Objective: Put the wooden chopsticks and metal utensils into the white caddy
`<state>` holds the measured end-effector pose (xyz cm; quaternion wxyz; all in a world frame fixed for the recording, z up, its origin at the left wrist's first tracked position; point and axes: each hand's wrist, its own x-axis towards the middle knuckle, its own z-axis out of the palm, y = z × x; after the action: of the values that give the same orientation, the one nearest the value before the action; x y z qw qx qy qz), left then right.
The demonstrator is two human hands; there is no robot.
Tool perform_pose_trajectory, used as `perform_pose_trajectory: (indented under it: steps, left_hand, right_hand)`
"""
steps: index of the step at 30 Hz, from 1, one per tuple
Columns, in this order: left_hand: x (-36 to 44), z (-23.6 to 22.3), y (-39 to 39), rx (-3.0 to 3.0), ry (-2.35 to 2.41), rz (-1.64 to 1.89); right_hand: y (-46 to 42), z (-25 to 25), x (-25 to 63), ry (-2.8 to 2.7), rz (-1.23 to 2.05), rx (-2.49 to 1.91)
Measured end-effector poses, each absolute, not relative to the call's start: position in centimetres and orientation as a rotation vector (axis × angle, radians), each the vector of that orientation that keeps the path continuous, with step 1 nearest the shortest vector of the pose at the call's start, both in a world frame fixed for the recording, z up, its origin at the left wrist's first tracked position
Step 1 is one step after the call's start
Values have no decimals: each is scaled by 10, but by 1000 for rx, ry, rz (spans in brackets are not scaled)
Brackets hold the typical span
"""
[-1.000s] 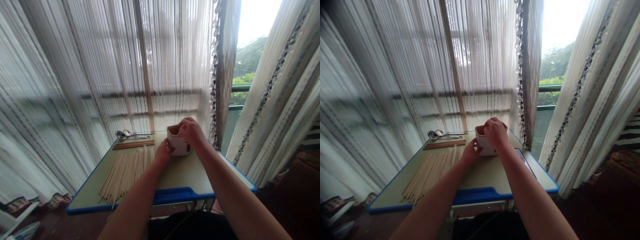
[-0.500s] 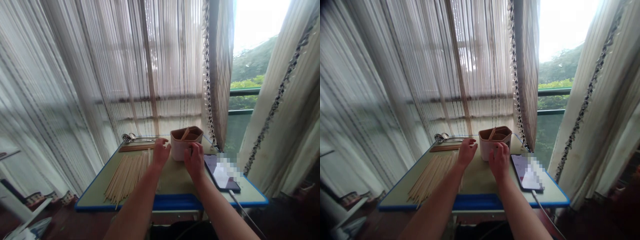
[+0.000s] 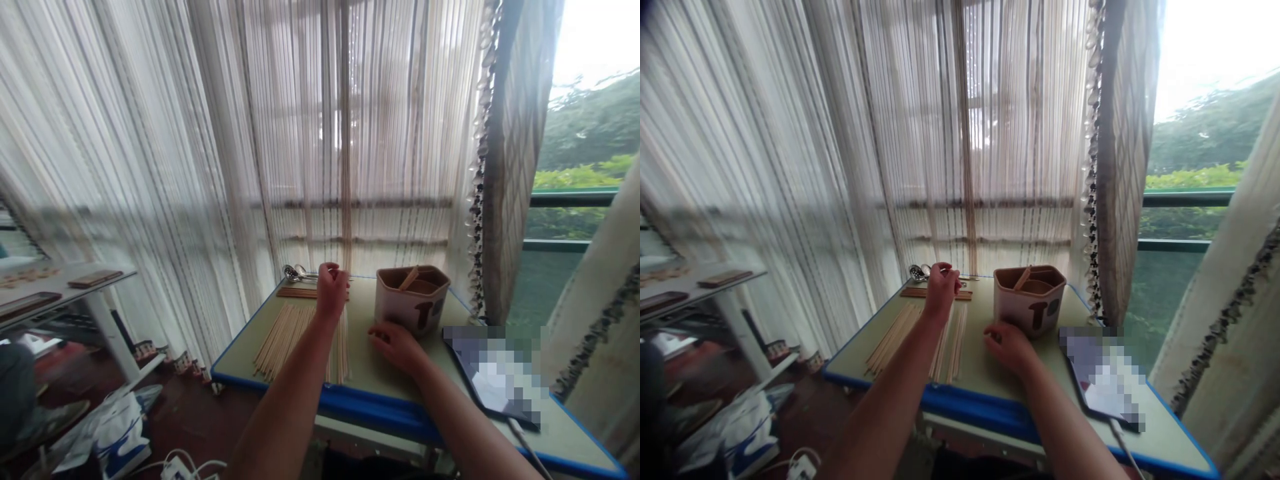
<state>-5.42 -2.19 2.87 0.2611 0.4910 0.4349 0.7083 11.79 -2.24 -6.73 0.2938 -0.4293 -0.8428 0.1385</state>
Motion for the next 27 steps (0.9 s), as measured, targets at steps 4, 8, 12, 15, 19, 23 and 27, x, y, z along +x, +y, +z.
perform_pose_trajectory:
  steps: [4,8,12,15,19,23,27]
  left_hand:
    - [-78,-1,-54,1703,1560,1828]
    - [-109,-29,-92,2051,1860,1527]
    - [-154,-42,-113,2058,2259,1291]
    - [-188,-49,-118,1784,2630,1060]
    - [-213,-57,-118,1574,2669,795]
    - [-218,-62,-116,1584,2589,802]
    - [-218,-63,-110,1571,2555,827]
  right_hand:
    - [-25,-65,116,-2346,300,-1133]
    - [-27,-66,111,-2402,220,-1203]
    - [-27,-68,108,-2432,156,-1214]
    - [-27,-67,108,-2437,133,-1236]
    - [-24,-69,110,-2417,144,-1246]
    - [-15,-75,116,-2321,230,-1294]
    - [-12,-77,122,-2283,274,-1289]
